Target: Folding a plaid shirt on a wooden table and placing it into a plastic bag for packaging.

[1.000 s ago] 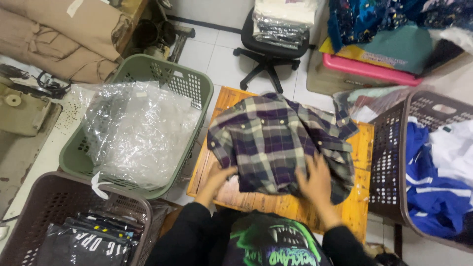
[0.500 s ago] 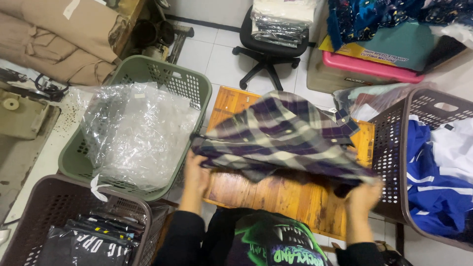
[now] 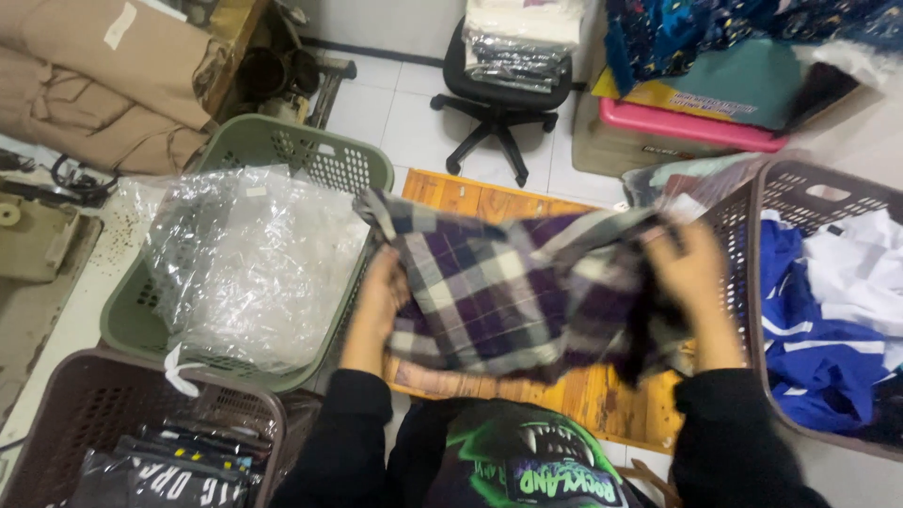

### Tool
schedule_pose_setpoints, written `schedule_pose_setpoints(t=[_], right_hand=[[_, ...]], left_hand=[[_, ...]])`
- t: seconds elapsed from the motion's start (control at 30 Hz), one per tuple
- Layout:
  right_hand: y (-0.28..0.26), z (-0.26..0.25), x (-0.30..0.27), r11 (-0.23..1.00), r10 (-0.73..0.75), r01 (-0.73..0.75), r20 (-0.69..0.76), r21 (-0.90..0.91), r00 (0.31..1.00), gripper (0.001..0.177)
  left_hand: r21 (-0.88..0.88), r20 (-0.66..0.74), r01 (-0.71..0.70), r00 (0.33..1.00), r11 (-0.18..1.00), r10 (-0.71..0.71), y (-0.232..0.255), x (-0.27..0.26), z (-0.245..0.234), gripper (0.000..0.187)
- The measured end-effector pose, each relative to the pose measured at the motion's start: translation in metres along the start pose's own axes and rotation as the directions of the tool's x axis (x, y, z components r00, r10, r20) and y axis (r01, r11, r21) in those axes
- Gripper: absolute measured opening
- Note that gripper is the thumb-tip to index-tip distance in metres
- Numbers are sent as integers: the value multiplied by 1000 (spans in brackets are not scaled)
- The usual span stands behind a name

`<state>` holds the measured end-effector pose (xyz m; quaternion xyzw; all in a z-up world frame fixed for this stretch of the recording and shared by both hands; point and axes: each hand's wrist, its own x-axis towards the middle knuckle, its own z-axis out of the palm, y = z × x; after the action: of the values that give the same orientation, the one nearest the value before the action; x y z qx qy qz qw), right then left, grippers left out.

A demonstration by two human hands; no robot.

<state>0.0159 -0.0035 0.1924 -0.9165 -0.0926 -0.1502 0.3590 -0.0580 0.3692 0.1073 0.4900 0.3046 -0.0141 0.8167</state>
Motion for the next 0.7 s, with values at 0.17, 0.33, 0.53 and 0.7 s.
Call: schedule_pose_setpoints(t=[0.17, 0.33, 0.53, 0.7], right_hand=[[13, 72, -98, 906, 54, 2, 120, -423, 991, 54], [59, 109, -209, 864, -128, 247, 283, -439, 951, 50], [-12, 57, -135, 938, 217, 111, 806, -329, 551, 19], [-34, 2, -16, 954, 299, -158, 801, -254, 519, 20]], left_hand=[[741, 102, -107, 994, 663, 47, -86, 4, -27, 55], [916, 175, -208, 977, 342, 125, -122, 2, -43, 37], [728, 335, -290, 941, 621, 47, -33, -22, -4, 26], [77, 430, -306, 869, 949, 245, 54, 16, 48, 16]])
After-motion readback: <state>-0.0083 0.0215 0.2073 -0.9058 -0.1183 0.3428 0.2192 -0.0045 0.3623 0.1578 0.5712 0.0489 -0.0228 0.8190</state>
